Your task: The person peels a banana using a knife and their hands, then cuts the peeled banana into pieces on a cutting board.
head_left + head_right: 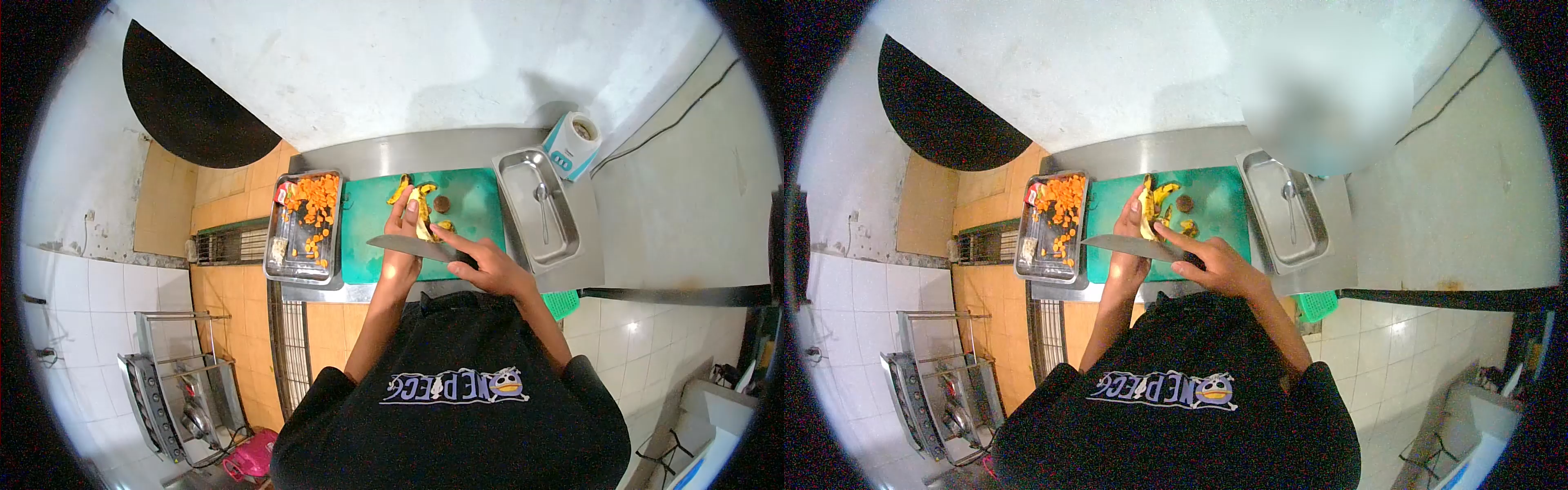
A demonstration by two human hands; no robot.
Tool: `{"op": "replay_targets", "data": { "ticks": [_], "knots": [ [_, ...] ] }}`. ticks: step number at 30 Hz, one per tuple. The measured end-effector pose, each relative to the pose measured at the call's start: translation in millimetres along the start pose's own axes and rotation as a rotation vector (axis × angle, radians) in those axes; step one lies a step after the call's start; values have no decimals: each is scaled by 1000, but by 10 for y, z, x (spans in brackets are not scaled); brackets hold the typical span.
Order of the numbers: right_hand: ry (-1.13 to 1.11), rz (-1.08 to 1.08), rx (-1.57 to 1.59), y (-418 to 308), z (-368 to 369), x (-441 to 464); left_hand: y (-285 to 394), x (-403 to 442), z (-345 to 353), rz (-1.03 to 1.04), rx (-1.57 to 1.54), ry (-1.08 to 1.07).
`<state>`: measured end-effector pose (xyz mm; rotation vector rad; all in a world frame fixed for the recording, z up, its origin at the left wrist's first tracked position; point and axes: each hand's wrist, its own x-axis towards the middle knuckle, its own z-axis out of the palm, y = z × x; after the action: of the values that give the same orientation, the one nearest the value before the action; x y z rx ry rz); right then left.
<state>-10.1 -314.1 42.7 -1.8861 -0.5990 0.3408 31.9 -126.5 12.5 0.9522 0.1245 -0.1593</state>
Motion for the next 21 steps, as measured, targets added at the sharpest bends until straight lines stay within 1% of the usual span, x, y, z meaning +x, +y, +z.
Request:
{"op": "replay_targets", "data": {
  "ticks": [3, 5, 7, 9, 11, 13, 14, 16, 18, 21],
  "knots": [
    [13, 5, -48, -32, -15, 7, 23, -21, 13, -3, 14, -23],
    [22, 1, -85, -16, -1, 13, 67, -50, 48, -61, 27, -25],
    [88, -98, -134, 42, 28, 27, 89, -84, 88, -90, 22, -28],
    [88, -92, -178, 32, 2, 31, 83, -67, 95, -113, 17, -37],
    [84, -81, -218, 28, 9, 25, 46, -49, 68, -158, -82, -30],
    [128, -120, -225, 35, 21, 34, 41, -66, 105, -181, -82, 9],
    [129, -122, -226, 31, 16, 42, 27, -105, 113, -14, 66, -37],
    [136, -129, -252, 22, 18, 32, 37, -120, 119, 151, 213, -83],
    [132, -110, -259, 17, 16, 25, 104, -77, 114, -158, -9, -48],
    [129, -86, -240, 15, 31, 28, 31, -38, 14, -177, 51, -51]
  ]
}}
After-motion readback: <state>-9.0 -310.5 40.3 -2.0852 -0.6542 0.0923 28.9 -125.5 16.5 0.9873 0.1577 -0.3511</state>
